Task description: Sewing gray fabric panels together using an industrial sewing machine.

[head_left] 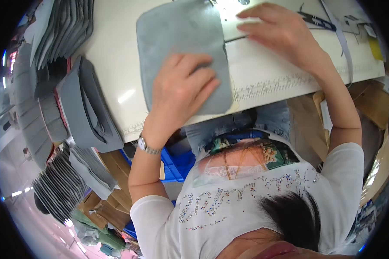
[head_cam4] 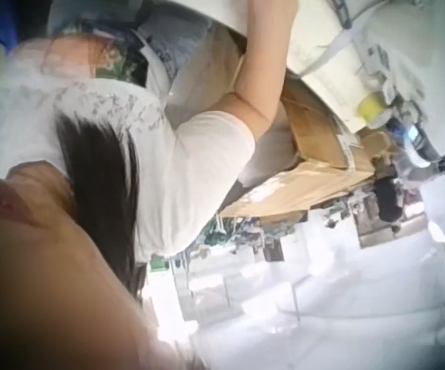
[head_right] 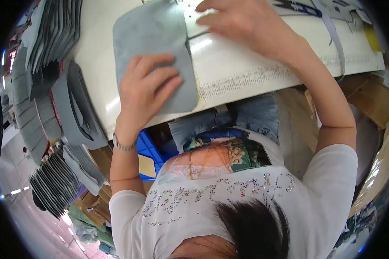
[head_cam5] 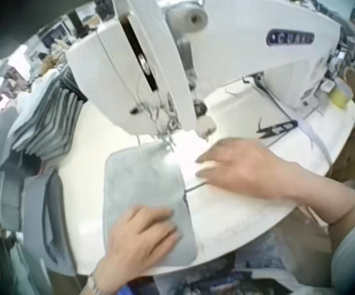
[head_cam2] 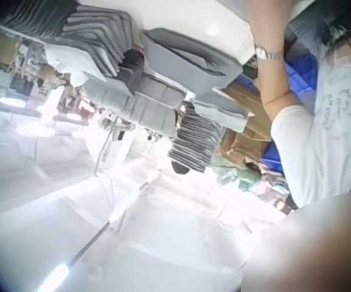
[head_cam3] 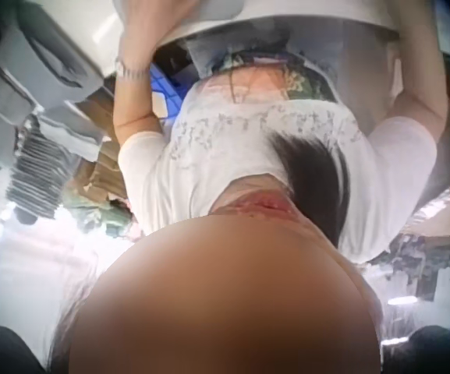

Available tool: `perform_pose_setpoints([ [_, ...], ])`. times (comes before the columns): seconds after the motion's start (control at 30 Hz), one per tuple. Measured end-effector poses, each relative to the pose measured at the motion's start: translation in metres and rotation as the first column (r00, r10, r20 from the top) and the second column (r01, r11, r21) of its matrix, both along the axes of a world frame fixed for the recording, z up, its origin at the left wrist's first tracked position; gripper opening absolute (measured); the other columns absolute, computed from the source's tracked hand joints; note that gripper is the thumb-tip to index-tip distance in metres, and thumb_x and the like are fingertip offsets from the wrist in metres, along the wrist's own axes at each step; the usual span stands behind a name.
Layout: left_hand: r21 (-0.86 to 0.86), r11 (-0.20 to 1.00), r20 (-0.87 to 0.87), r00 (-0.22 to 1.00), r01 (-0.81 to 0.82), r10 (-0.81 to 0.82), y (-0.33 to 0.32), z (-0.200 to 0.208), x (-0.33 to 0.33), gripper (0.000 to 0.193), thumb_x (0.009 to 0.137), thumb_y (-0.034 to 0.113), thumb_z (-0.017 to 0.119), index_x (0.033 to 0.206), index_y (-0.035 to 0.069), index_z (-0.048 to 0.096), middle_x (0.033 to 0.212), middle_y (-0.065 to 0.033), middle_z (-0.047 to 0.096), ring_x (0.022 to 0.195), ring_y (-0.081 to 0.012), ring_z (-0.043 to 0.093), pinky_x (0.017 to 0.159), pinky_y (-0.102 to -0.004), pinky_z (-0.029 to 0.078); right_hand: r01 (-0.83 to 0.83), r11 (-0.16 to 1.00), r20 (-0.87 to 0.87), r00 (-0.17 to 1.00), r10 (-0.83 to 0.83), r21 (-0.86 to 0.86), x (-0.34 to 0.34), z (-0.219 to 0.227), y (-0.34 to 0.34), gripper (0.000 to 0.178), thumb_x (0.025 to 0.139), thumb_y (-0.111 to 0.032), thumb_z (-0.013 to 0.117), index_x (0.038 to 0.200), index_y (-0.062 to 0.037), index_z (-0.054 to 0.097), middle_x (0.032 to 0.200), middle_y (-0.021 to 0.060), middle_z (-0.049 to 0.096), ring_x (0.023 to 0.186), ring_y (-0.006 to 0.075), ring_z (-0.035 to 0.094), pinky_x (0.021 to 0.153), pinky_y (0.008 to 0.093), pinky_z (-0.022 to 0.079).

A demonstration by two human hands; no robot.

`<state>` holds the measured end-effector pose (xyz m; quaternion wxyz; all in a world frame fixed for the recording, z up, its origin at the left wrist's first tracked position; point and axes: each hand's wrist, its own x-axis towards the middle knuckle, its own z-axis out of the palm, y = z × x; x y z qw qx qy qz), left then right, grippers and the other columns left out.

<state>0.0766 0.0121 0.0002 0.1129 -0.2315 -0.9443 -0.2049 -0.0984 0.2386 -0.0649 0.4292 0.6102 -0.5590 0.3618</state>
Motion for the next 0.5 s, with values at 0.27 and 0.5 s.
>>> perform_pose_setpoints([
  [0.27,0.104,0.994,0.210,0.976,0.041,-0.063,0.002,0.014,0.051,0.029,0.070,0.000,0.076,0.096,0.005,0.067,0.109,-0.0085,0.066,0.097,-0.0298,0.063,0.078,-0.0381,0.053,-0.123,0.857,0.479,0.864,-0.156,0.500,0.121,0.045,0.023,0.018,0.072,-0.010,0.068,0.089,-0.0047,0.066,0.095,0.0061,0.067,0.087,0.0240,0.065,0.071,0.0335,0.054],
  [0.5,0.072,0.986,-0.003,0.989,0.151,-0.151,-0.003,-0.003,0.052,0.024,0.069,0.002,0.072,0.092,0.006,0.066,0.102,-0.0058,0.066,0.096,-0.0238,0.065,0.073,-0.0351,0.056,-0.123,0.889,0.479,0.870,-0.117,0.442,0.136,0.033,0.004,0.020,0.071,-0.011,0.067,0.090,-0.0039,0.066,0.098,0.0067,0.067,0.091,0.0237,0.065,0.073,0.0328,0.055],
])
